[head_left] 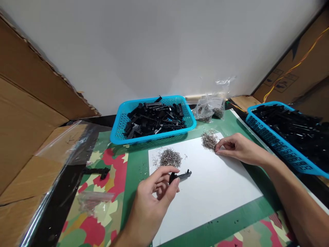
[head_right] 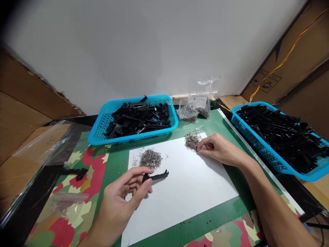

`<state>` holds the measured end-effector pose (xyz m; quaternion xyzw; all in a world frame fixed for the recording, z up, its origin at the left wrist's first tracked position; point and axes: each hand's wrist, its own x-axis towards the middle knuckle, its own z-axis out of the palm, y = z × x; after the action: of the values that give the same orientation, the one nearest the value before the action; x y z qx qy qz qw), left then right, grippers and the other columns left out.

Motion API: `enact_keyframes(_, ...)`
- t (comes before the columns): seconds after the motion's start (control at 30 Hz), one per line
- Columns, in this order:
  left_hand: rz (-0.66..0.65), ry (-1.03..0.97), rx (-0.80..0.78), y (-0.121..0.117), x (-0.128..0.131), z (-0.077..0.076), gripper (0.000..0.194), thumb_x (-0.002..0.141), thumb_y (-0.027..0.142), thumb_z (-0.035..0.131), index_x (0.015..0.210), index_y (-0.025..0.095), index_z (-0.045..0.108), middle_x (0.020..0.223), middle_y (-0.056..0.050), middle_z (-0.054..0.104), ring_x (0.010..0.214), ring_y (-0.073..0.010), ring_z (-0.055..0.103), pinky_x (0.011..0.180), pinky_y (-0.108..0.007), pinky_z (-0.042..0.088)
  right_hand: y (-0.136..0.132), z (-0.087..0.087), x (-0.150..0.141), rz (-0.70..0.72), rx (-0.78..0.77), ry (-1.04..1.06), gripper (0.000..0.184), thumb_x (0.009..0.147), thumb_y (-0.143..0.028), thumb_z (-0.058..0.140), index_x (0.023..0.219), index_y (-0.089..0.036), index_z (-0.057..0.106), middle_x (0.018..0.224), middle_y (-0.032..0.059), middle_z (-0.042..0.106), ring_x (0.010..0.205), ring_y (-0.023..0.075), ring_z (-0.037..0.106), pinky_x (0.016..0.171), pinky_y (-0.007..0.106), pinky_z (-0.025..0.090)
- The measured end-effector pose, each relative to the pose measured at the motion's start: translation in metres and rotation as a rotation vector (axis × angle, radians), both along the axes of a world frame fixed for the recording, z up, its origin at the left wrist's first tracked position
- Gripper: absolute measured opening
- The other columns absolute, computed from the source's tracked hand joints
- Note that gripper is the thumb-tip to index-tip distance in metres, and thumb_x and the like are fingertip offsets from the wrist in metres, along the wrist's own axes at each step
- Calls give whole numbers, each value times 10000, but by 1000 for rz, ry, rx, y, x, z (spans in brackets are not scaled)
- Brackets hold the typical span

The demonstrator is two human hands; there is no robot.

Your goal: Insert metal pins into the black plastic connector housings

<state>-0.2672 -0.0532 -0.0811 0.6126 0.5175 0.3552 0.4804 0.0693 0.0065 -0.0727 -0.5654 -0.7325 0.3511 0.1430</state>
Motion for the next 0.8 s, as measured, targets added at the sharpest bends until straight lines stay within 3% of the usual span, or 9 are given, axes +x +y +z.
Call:
enact_keyframes(0.23, -34, 28, 2, -3, -1, -1, 296, 981, 465, 663, 1122, 212, 725, 726, -10, 664, 631, -138, 611, 549, -231, 485, -4, 6, -4, 69, -30, 39, 349, 988, -514, 659, 866, -195, 732, 633, -45, 376, 595, 118, 310, 539, 272, 245)
enact_keyframes(0.43, -45, 37, -24, -3, -3, 0, 308, 999, 479, 639, 1175, 230, 684, 763, -3, 630, 628, -132, 558, 546, -231, 458, -8, 8, 7, 4, -40, 189, 361, 994, -535, 657, 916, -187, 713, 662, -45, 378, 615, 118, 303, 537, 268, 234)
enact_keyframes(0.57, -85, 48, -42, -5, -5, 0, 283, 1022, 472, 608, 1189, 251, 662, 743, 17, 581, 602, -126, 509, 546, -234, 436, -10, 7, -3, -16, -34, 292, 345, 989, -526, 670, 915, -190, 693, 663, -49, 374, 616, 117, 298, 537, 264, 234)
enact_keyframes(0.7, -124, 48, 28, -7, -5, 2, 217, 1043, 421, 589, 1153, 258, 682, 913, -14, 630, 670, -120, 530, 608, -241, 452, -13, 5, -26, -42, 17, 353, 354, 1005, -531, 639, 941, -190, 704, 648, -51, 356, 607, 120, 294, 531, 261, 237)
enact_keyframes(0.8, -114, 35, 65, -6, -4, 3, 181, 1054, 388, 574, 1126, 257, 677, 1064, -31, 641, 729, -117, 540, 642, -238, 453, -13, 6, -33, -37, 64, 208, 313, 1009, -484, 635, 927, -194, 718, 642, -43, 387, 598, 121, 314, 527, 263, 236)
